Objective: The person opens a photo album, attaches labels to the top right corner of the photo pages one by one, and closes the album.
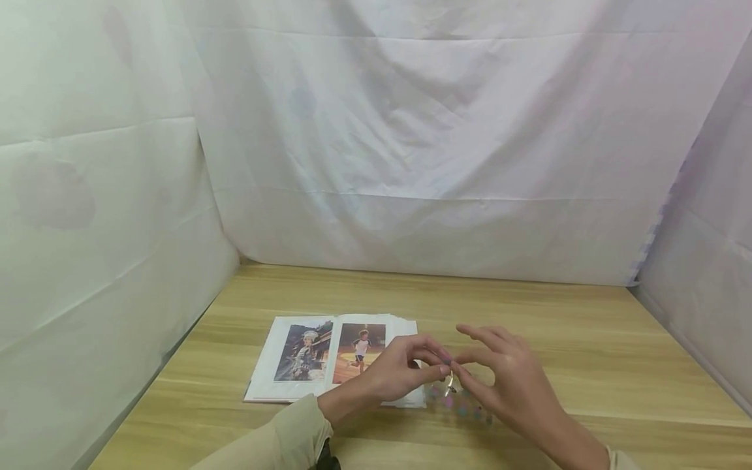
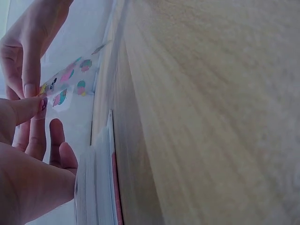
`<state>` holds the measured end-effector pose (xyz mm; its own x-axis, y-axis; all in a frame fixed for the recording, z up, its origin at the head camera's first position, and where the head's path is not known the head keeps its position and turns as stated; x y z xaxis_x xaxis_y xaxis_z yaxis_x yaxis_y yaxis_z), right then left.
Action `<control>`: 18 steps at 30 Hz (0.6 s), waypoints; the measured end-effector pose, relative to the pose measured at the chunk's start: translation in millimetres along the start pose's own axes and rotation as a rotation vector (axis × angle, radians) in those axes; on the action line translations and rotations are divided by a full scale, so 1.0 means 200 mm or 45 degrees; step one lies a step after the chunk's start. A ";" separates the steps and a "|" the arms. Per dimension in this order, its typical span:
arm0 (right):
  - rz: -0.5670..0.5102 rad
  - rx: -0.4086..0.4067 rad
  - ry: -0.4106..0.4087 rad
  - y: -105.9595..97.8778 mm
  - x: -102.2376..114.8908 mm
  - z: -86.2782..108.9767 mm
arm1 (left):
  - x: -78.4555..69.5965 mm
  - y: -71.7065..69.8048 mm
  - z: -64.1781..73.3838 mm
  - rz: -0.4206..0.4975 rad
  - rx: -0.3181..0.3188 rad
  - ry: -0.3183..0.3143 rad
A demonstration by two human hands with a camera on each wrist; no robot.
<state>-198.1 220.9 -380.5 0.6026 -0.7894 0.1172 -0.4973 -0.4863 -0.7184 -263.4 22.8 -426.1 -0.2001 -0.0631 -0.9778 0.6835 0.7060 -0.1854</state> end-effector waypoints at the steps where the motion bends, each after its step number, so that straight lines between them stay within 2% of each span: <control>1: -0.007 0.005 0.008 0.00 0.00 0.00 | 0.00 0.00 0.00 0.005 -0.003 0.000; 8: -0.119 0.115 0.170 0.00 -0.03 0.00 | 0.00 -0.01 -0.01 -0.003 0.039 0.030; 14: -0.326 0.242 0.358 -0.01 -0.05 -0.01 | 0.01 -0.01 -0.01 0.011 0.072 0.049; 18: -0.371 0.266 0.402 -0.01 -0.05 -0.01 | 0.01 -0.02 0.00 0.025 0.074 0.035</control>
<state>-203.8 229.6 -378.6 0.4630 -0.7222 0.5138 -0.1801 -0.6442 -0.7433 -266.1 20.5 -427.3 -0.2046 -0.0295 -0.9784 0.7267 0.6650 -0.1720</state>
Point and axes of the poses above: each hand's wrist, its own z-axis away from the middle knuckle, its own y-axis out of the palm, x = y × z, the point moved 3 cm from there along -z, towards the middle knuckle, and after that the axes turned 1 degree about x, right-handed, at the moved point
